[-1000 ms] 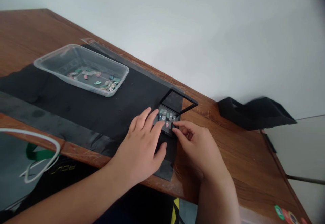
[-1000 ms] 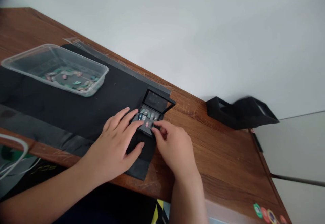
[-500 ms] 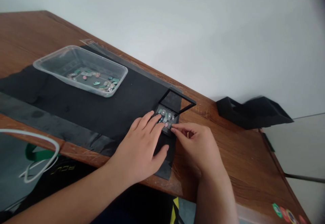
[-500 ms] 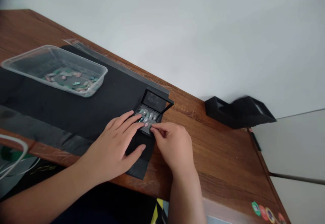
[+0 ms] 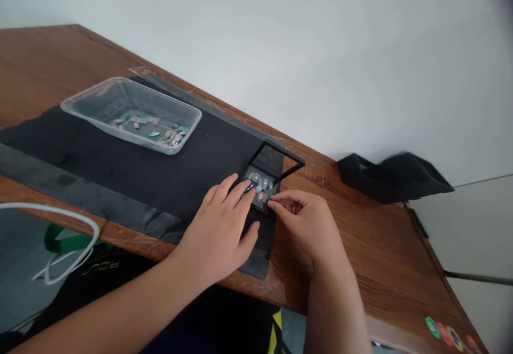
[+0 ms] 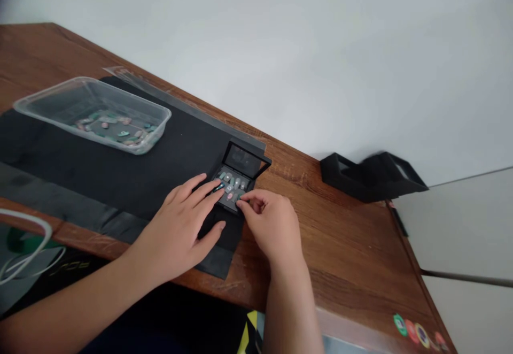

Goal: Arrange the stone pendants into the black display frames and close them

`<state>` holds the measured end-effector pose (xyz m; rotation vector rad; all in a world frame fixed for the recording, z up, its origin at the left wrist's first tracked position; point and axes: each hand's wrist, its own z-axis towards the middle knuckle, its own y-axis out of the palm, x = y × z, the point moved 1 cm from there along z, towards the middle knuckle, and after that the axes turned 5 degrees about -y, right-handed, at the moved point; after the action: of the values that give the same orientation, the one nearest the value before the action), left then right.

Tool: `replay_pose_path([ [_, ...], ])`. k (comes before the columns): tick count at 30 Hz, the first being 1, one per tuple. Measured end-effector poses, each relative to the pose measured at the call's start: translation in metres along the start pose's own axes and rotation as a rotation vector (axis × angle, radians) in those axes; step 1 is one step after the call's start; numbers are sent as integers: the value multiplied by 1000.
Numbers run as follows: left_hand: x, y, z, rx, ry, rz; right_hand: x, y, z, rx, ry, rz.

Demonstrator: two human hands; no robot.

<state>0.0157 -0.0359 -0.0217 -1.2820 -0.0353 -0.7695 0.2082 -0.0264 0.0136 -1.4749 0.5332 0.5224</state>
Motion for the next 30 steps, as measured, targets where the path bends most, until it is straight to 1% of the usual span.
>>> replay_pose_path([
  [4, 0, 0, 0, 18, -13, 0, -1, -1, 0, -7, -3, -12],
  [12, -1, 1, 1, 14, -24, -6, -1, 0, 0, -9, 1, -41],
  [19, -1, 1, -1, 41, -40, -3, 1, 1, 1, -22, -4, 4],
  [22, 0, 0, -1, 26, -30, -8, 0, 1, 1, -15, -1, -12],
  [27, 1, 0, 0, -33, 38, 11, 0, 1, 1, -14, -16, -10],
  [30, 1, 2, 1, -56, 40, 29, 1, 1, 1, -16, -8, -13],
])
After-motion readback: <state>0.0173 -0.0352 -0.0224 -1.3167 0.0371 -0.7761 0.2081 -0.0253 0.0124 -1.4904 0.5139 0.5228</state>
